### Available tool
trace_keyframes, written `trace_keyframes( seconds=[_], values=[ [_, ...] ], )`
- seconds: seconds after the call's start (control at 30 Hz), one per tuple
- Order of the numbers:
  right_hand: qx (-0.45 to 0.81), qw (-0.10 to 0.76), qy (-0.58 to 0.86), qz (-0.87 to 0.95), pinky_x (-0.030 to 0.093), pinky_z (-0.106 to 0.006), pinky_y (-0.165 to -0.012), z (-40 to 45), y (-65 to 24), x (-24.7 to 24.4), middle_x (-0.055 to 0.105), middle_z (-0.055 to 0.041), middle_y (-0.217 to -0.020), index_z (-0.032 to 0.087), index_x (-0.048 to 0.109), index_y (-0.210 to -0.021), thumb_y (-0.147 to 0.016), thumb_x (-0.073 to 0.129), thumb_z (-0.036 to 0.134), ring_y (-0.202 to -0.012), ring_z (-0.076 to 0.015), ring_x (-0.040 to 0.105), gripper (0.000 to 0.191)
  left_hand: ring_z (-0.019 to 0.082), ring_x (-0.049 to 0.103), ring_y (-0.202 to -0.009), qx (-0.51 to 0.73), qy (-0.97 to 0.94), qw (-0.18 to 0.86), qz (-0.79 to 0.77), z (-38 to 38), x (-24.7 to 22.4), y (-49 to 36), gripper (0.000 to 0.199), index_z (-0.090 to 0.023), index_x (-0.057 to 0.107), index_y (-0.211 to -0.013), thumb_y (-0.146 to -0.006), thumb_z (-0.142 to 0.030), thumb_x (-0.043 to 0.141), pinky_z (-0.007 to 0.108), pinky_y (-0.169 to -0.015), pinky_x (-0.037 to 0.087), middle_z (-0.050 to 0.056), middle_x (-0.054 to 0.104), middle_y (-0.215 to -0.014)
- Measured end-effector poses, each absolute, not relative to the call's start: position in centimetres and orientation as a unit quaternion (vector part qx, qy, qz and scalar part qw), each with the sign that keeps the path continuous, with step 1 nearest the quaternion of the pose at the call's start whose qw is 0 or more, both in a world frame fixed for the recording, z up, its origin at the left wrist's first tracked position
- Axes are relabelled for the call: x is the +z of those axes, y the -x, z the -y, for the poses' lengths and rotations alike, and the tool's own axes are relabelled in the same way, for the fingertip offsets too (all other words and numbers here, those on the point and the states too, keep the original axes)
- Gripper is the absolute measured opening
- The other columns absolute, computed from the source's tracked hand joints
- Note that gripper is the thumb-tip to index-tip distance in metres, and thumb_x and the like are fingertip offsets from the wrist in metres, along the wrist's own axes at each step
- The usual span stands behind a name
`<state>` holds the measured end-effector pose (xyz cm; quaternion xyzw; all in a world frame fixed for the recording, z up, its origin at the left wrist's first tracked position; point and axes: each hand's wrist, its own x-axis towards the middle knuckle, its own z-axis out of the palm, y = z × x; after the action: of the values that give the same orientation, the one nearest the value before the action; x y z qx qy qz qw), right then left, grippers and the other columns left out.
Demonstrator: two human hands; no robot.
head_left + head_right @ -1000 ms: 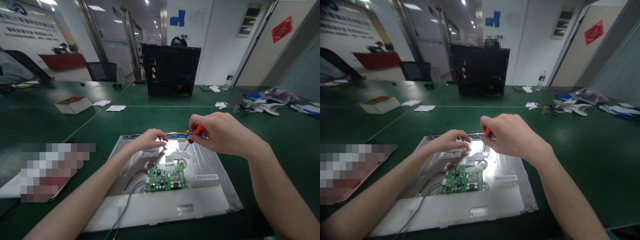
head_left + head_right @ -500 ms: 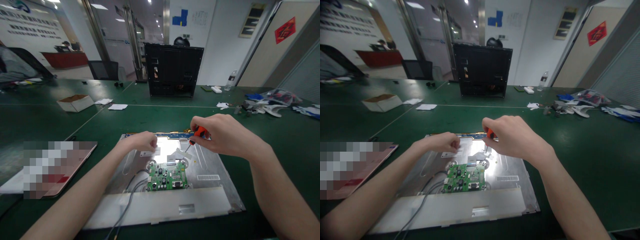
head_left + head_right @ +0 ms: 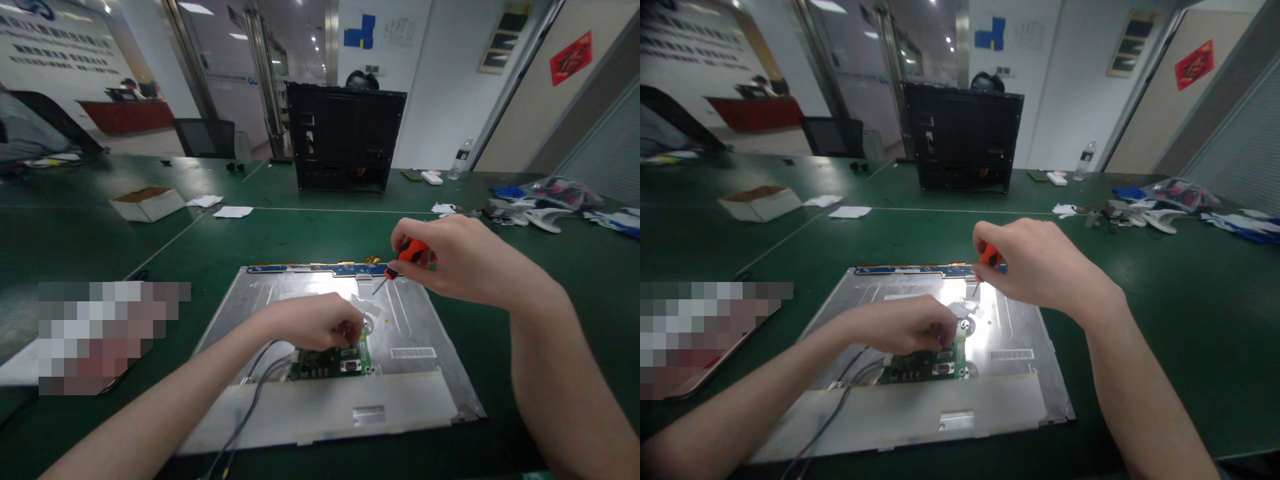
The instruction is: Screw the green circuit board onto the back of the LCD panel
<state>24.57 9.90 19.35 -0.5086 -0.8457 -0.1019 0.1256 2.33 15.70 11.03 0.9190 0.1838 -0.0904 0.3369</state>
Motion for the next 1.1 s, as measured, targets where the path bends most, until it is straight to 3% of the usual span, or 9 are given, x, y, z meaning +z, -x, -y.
trace_keyframes(
  seconds=[0.47, 0.57, 1.1],
  values=[
    [-0.091, 0.124, 0.506, 0.849, 0.036, -0.027, -0.056, -9.7, -25.0, 19.6, 0.066, 0.0027, -0.072, 0.023, 0.060, -0.093, -0.086, 0.064, 0.031, -0.060, -0.0151, 0.057, 0.011, 0.015, 0.058, -0.073, -0.069, -0.964, 0.218, -0.133, -12.5, 9.6, -4.9, 0.013, -0.017, 0.070, -0.081, -0.086, -0.007, 0.064, 0.025, -0.060, 0.040, 0.001, 0.066, -0.080],
    [-0.090, 0.115, 0.506, 0.850, 0.036, -0.027, -0.055, -9.8, -24.9, 19.6, 0.066, 0.0023, -0.071, 0.023, 0.061, -0.093, -0.086, 0.063, 0.031, -0.060, -0.0149, 0.058, 0.011, 0.015, 0.059, -0.078, -0.053, -0.965, 0.225, -0.120, -12.5, 9.3, -4.7, 0.012, -0.017, 0.070, -0.082, -0.084, -0.007, 0.066, 0.025, -0.062, 0.041, 0.001, 0.065, -0.082],
    [-0.083, 0.099, 0.497, 0.858, 0.033, -0.025, -0.053, -10.1, -23.9, 19.0, 0.065, 0.0017, -0.071, 0.023, 0.060, -0.095, -0.087, 0.060, 0.032, -0.061, -0.0150, 0.058, 0.012, 0.017, 0.056, -0.065, -0.064, -0.961, 0.237, -0.125, -12.5, 8.6, -4.2, 0.018, -0.018, 0.070, -0.081, -0.071, -0.004, 0.064, 0.027, -0.057, 0.039, 0.001, 0.067, -0.074]
  ],
)
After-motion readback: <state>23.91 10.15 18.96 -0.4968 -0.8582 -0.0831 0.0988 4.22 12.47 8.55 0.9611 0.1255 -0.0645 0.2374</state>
